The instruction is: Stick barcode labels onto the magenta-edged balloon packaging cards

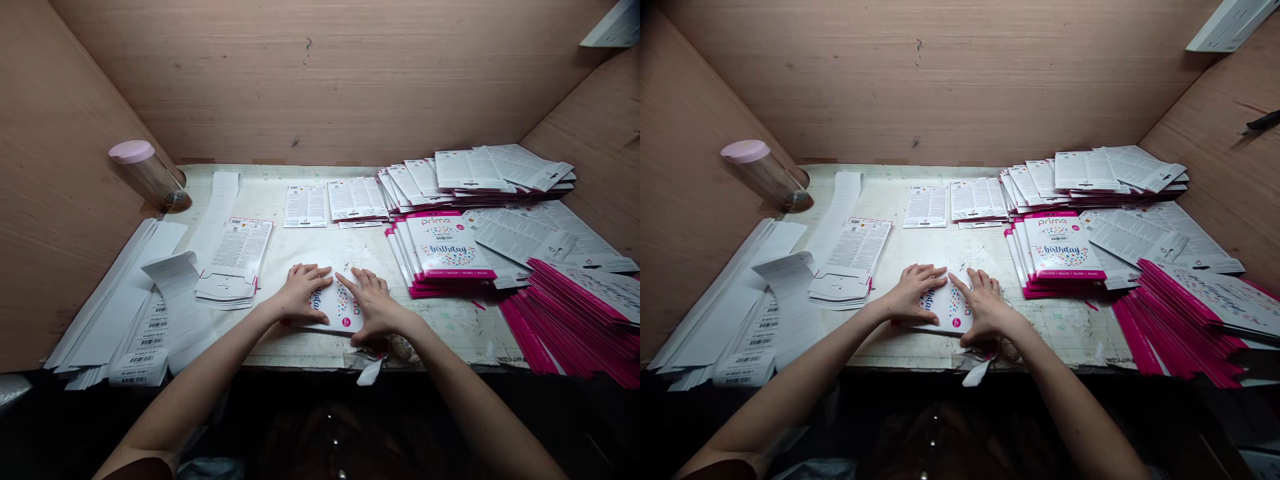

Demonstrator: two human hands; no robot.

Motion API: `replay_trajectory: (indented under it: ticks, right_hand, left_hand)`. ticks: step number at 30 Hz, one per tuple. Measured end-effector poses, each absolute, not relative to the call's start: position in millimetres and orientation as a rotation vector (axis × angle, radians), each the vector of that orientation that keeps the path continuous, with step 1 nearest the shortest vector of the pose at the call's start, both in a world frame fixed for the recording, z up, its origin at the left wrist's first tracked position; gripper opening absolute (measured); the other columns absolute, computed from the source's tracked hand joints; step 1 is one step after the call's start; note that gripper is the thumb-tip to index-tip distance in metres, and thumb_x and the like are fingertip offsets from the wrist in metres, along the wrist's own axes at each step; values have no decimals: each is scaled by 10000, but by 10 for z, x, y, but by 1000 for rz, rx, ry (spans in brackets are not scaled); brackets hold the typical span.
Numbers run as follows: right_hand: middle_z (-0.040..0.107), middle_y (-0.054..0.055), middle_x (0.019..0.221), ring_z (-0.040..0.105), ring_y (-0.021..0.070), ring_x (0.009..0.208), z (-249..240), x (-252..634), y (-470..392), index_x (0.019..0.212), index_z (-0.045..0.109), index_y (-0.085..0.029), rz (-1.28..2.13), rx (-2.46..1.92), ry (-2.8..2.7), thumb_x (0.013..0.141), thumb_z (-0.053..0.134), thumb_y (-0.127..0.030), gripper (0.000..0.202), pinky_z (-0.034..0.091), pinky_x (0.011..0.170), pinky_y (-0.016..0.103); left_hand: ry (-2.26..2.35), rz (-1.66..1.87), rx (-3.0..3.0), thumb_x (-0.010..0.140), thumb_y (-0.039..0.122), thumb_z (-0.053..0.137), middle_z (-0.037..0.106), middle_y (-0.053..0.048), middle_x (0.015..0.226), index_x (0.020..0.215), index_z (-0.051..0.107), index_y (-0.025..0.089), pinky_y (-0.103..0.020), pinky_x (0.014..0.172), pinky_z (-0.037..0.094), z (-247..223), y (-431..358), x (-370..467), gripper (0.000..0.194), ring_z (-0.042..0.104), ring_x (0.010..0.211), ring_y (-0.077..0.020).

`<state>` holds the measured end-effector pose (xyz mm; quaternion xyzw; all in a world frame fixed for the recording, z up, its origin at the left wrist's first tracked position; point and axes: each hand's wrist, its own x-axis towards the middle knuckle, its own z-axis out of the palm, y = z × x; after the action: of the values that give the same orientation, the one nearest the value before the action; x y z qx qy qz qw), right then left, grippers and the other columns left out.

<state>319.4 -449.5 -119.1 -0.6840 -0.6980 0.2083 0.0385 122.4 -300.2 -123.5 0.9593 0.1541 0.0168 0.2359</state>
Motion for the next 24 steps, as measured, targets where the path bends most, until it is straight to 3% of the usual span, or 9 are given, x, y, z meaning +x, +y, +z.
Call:
replay_trajectory:
  ticks: [3, 7, 10, 13, 15, 19, 21, 24]
  right_hand:
    - [170, 191, 1539, 140, 488, 1392, -1198, 3189, -4521, 1520, 167, -347, 598, -2039, -2170, 417, 852, -554, 1315, 184, 1055, 639]
    - [164, 184, 1543, 111, 474, 1396, -1250, 3059, -4558, 1483, 318, -278, 432, -1966, -2103, 490, 804, -656, 1169, 128, 1082, 640]
    - [413, 152, 1389, 350, 356, 1275, -1273, 2844, -4517, 1306, 536, -241, 341, -1963, -1855, 721, 721, -548, 687, 259, 1062, 537]
    - [565, 92, 1122, 481, 278, 1058, -1251, 2669, -4417, 990, 629, -220, 465, -2001, -1651, 748, 737, -399, 320, 382, 937, 452]
    - [590, 66, 1024, 503, 267, 985, -1226, 2623, -4351, 900, 592, -218, 568, -1998, -1567, 712, 761, -346, 283, 409, 854, 424]
    - [620, 1, 839, 558, 207, 831, -1247, 2640, -4268, 967, 567, -233, 770, -1807, -1408, 736, 698, -238, 265, 421, 748, 347]
    - [627, -8, 813, 574, 186, 791, -1307, 2654, -4251, 963, 587, -232, 805, -1742, -1311, 748, 669, -212, 230, 428, 733, 329]
    - [633, 2, 836, 581, 176, 784, -1410, 2648, -4248, 896, 619, -226, 764, -1718, -1198, 734, 682, -218, 174, 444, 751, 332]
  left_hand:
    - [410, 46, 2634, 555, 716, 753, 388, -89, 1532, 1336, 538, 287, -606, 1098, 161, -1246, -2983, 1216, 916, 323, 1360, -409]
    - [398, 65, 2626, 584, 694, 751, 442, -79, 1499, 1328, 538, 288, -596, 1100, 163, -1271, -2965, 1205, 873, 341, 1353, -391]
    - [382, 68, 2635, 644, 678, 723, 446, -70, 1498, 1303, 556, 292, -603, 1098, 164, -1274, -2966, 1194, 781, 337, 1354, -389]
    - [329, 60, 2644, 693, 666, 694, 421, -58, 1516, 1314, 545, 295, -614, 1103, 161, -1269, -2967, 1171, 739, 288, 1375, -407]
    - [288, 46, 2637, 721, 646, 682, 406, -44, 1526, 1329, 530, 301, -628, 1105, 157, -1266, -2965, 1155, 716, 247, 1392, -419]
    - [284, 44, 2600, 764, 617, 662, 438, -43, 1505, 1407, 445, 323, -650, 1127, 86, -1246, -2965, 1145, 739, 198, 1435, -396]
    - [275, 38, 2576, 755, 644, 659, 430, -56, 1510, 1420, 426, 320, -645, 1140, 42, -1226, -2969, 1151, 775, 195, 1451, -374]
    - [251, 24, 2536, 782, 643, 632, 408, -55, 1523, 1356, 495, 315, -632, 1152, 17, -1204, -2979, 1163, 675, 239, 1450, -339]
